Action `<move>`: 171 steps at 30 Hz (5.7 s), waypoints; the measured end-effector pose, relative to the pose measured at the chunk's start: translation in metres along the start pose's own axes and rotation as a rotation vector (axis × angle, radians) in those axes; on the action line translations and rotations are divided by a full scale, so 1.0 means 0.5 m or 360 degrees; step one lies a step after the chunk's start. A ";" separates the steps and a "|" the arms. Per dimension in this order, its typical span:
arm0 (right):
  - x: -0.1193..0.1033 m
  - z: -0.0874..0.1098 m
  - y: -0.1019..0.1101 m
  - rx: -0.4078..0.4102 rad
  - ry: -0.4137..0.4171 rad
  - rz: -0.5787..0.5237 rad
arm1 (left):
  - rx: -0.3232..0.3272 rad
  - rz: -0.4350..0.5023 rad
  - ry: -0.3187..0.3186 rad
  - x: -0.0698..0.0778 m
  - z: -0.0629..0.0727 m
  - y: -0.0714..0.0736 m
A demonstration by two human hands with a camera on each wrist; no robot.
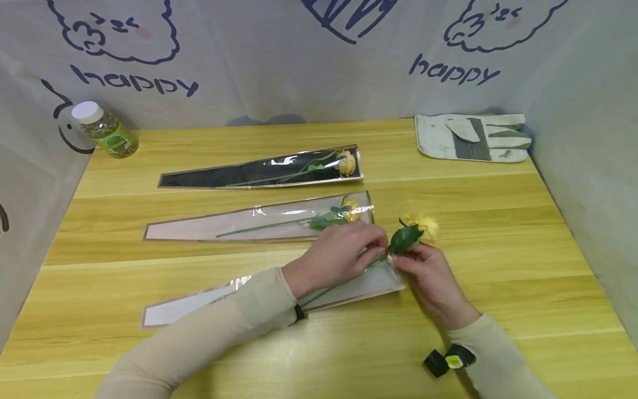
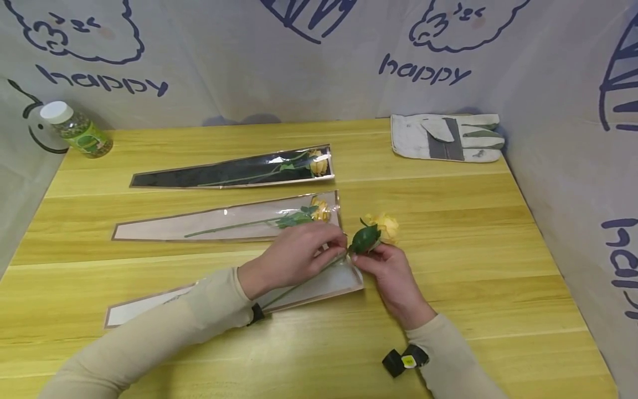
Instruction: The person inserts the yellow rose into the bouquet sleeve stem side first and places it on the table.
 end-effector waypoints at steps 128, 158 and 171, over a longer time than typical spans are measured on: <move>-0.068 0.010 0.022 -0.0187 0.0304 0.0617 | 0.0131 -0.0075 -0.0100 0.003 0.000 0.010; -0.041 0.002 0.010 -0.0252 0.0252 0.0695 | 0.0127 -0.0046 -0.0171 0.007 0.003 0.008; -0.038 0.001 -0.016 -0.0430 0.0272 0.0645 | 0.0185 -0.0050 -0.0196 0.015 0.000 0.011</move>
Point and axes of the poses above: each hand's wrist, its own z-axis away from the middle knuckle, its own y-axis out of the back of the hand, x = y × z, the point moved 10 cm from there along -z, towards the middle knuckle, and after that the axes turned 1 degree about -z, right-handed, at the moved point
